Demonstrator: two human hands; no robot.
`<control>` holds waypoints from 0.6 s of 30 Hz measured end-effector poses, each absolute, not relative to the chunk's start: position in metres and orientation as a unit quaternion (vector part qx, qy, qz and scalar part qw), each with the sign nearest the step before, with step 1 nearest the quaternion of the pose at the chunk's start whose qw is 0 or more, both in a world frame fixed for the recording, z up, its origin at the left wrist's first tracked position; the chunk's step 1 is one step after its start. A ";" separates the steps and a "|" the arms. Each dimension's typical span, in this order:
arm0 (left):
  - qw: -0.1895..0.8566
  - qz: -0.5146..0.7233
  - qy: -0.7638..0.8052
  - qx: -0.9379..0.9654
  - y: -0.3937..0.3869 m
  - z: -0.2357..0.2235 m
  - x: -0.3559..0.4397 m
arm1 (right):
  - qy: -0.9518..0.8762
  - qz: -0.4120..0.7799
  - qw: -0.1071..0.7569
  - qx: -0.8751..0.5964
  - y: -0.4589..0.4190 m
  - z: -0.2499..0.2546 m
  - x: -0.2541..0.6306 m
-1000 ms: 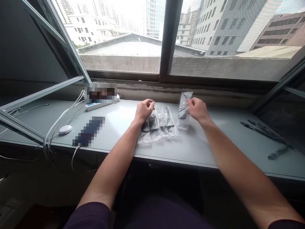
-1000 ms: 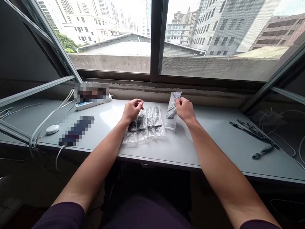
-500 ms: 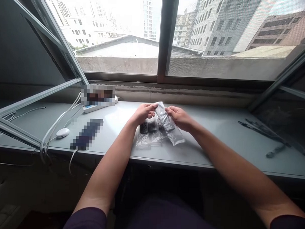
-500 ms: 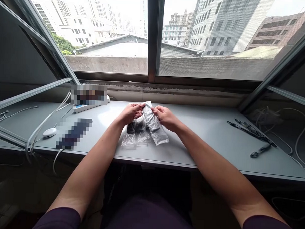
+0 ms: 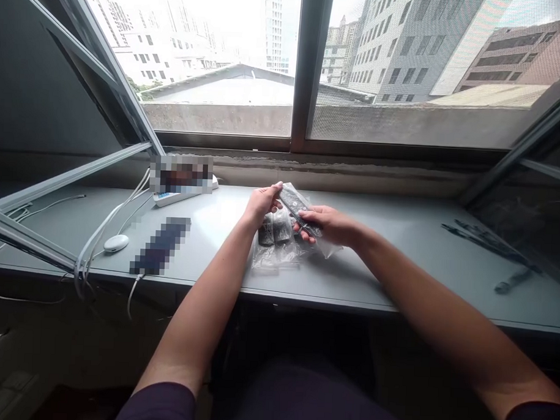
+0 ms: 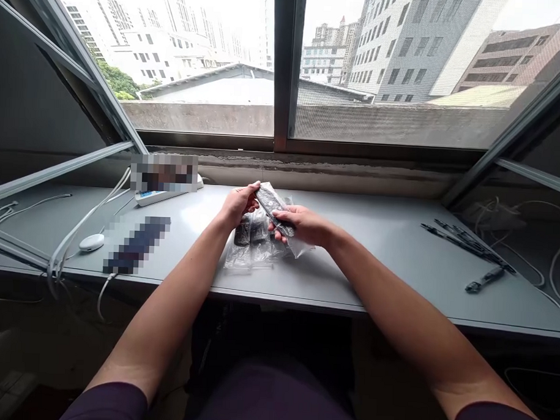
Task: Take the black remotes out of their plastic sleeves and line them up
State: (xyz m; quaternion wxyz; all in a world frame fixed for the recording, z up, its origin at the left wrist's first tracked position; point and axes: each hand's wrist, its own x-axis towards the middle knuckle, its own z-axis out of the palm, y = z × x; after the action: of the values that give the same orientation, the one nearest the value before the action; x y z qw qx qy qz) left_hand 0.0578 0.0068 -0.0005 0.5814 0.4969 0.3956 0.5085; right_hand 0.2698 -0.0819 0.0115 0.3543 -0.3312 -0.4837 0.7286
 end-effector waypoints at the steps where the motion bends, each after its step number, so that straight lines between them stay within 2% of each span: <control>1: 0.577 0.512 0.397 0.497 0.007 -0.001 0.057 | -0.482 0.728 0.357 -0.333 -0.082 0.011 0.269; 10: 0.562 0.520 0.401 0.503 0.005 0.000 0.057 | -0.470 0.721 0.351 -0.369 -0.084 0.012 0.266; 15: 0.606 0.466 0.397 0.509 0.004 0.003 0.053 | -0.471 0.716 0.365 -0.363 -0.085 0.014 0.265; 18: 0.585 0.481 0.374 0.536 0.006 0.001 0.049 | -0.471 0.717 0.365 -0.362 -0.085 0.014 0.265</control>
State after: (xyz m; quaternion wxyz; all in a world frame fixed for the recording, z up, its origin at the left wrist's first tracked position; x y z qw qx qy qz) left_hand 0.0495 0.0061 0.0014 0.5850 0.5356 0.3737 0.4808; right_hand 0.2650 -0.0848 0.0140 0.3647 -0.3624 -0.4710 0.7168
